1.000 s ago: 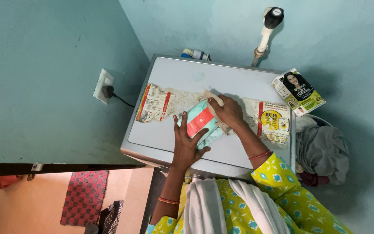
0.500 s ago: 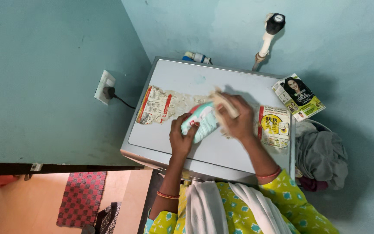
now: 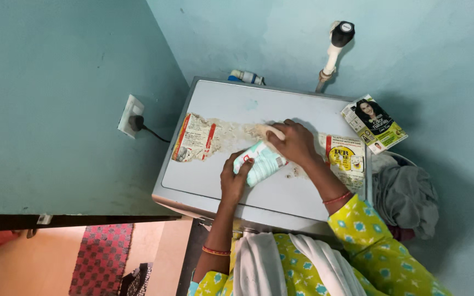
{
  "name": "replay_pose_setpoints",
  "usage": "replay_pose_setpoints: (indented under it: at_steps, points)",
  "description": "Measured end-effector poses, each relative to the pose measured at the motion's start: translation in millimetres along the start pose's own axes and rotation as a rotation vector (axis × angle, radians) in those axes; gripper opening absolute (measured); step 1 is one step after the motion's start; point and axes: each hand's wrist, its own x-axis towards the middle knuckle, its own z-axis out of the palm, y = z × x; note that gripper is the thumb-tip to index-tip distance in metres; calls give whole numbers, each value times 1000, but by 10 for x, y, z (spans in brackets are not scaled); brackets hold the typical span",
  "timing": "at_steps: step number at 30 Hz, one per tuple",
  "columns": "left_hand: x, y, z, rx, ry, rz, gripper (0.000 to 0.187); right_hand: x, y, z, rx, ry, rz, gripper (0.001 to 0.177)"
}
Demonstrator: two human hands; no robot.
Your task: The person wipes a pink Colgate toothpaste box and a light green cylindrical container with a cloth on top of a washing machine. After cleaning, the person places the toothpaste box on a wall shelf and continues wiping the cylindrical container.
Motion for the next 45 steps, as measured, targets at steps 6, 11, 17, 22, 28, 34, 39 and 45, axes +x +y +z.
replay_pose_setpoints:
  at_steps: [6,11,17,22,28,34,39,45]
  points:
    - [36,-247,27,12,8,-18,51,-250,-539,137,-446,252,-414,35]
    - [43,-493,-11,139,-30,-40,43,-360,-673,178,-291,231,-549,31]
    - [-100,-10,21,93,-12,20,46,-87,-188,118,-186,96,-180,33]
    - [-136,102,9,176,-24,198,50,21,-40,-111,-80,-23,51,35]
    - [-154,-501,174,200,-100,376,65,-482,-847,212,-189,-85,-368,34]
    - [-257,-520,178,95,-78,294,83,-532,-766,166,-255,1,-442,44]
    - [-297,-74,234,231,-7,260,122,-332,-278,90,-198,41,-197,35]
    - [-310,-43,197,276,-19,340,123,-143,-100,-121,-231,117,-21,30]
